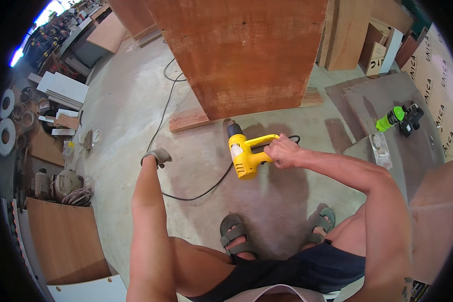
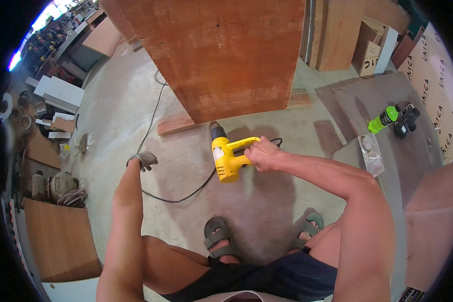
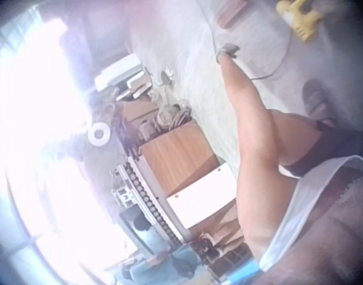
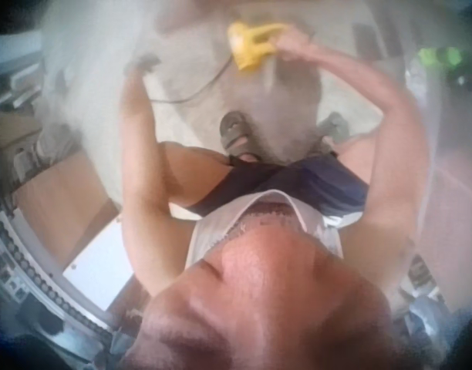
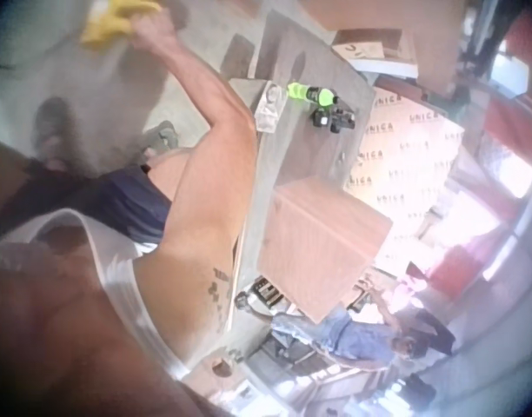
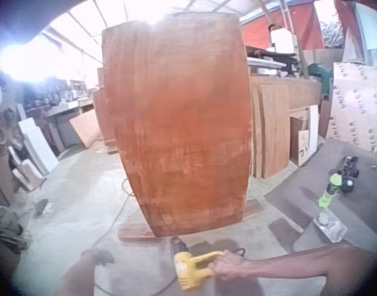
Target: The person uses a yellow heat gun to apply heat to the edges and surfaces of a wooden cabinet component. They move the heat gun along the edges and sides while occasionally adjusting their position and handling the cabinet with a gloved hand.
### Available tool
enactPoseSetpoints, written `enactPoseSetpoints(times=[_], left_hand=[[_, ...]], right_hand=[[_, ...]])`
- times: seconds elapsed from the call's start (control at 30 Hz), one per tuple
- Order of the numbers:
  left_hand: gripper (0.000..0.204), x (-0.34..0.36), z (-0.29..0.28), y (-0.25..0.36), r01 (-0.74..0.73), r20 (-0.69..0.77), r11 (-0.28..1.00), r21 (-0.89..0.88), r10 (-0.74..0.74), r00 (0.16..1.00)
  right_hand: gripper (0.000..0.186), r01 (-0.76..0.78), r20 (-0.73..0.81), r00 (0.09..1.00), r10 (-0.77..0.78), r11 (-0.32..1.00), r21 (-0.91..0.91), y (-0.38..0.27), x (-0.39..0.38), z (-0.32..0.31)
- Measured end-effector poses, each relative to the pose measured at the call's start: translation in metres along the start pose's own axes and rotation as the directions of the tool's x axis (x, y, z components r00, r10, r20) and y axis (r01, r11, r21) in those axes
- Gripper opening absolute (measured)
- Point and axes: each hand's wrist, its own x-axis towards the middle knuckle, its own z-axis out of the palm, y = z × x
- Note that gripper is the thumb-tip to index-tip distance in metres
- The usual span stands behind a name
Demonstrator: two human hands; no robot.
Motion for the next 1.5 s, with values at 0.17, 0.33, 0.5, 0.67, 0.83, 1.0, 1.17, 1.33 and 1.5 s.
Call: enactPoseSetpoints(times=[0.17, 0.33, 0.5, 0.67, 0.83, 1.0, 1.17, 1.33, 1.5], left_hand=[[0.049, -0.005, -0.003, 0.024, -0.019, -0.018, 0.999, 0.032, 0.020, 1.000], [0.046, -0.002, -0.001, 0.030, -0.026, -0.006, 0.998, 0.050, 0.026, 1.000], [0.046, 0.013, 0.003, 0.024, 0.002, 0.027, 1.000, 0.031, -0.002, 1.000], [0.050, 0.020, 0.009, 0.028, 0.065, 0.060, 0.998, -0.007, -0.064, 0.996], [0.050, 0.027, 0.005, 0.043, 0.045, 0.106, 0.999, -0.008, -0.044, 0.993], [0.050, 0.039, 0.008, 0.041, 0.068, 0.094, 0.996, -0.057, -0.063, 0.994], [0.051, 0.038, 0.005, 0.037, 0.055, 0.114, 0.997, -0.048, -0.049, 0.992], [0.050, 0.037, 0.006, 0.024, 0.070, 0.105, 0.997, -0.038, -0.065, 0.992], [0.052, 0.036, 0.005, 0.029, 0.040, 0.103, 0.999, -0.007, -0.039, 0.994]], right_hand=[[0.021, -0.073, 0.021, 0.997, 0.074, 0.997, -0.039, 0.021, -0.030, 0.012], [0.019, -0.128, 0.003, 0.992, 0.129, 0.990, -0.065, 0.037, -0.057, 0.029], [0.022, -0.161, -0.023, 0.987, 0.159, 0.984, -0.075, 0.048, -0.085, 0.037], [0.028, -0.281, 0.012, 0.959, 0.282, 0.958, -0.047, 0.058, -0.117, 0.043], [0.025, -0.364, 0.018, 0.931, 0.365, 0.931, -0.035, 0.071, -0.144, 0.042], [0.024, -0.383, 0.020, 0.923, 0.385, 0.922, -0.058, 0.080, -0.151, 0.045], [0.024, -0.379, 0.054, 0.922, 0.383, 0.922, -0.075, 0.082, -0.155, 0.047], [0.024, -0.346, -0.008, 0.938, 0.348, 0.931, -0.114, 0.082, -0.147, 0.049], [0.023, -0.335, 0.005, 0.941, 0.339, 0.933, -0.130, 0.082, -0.141, 0.045]])
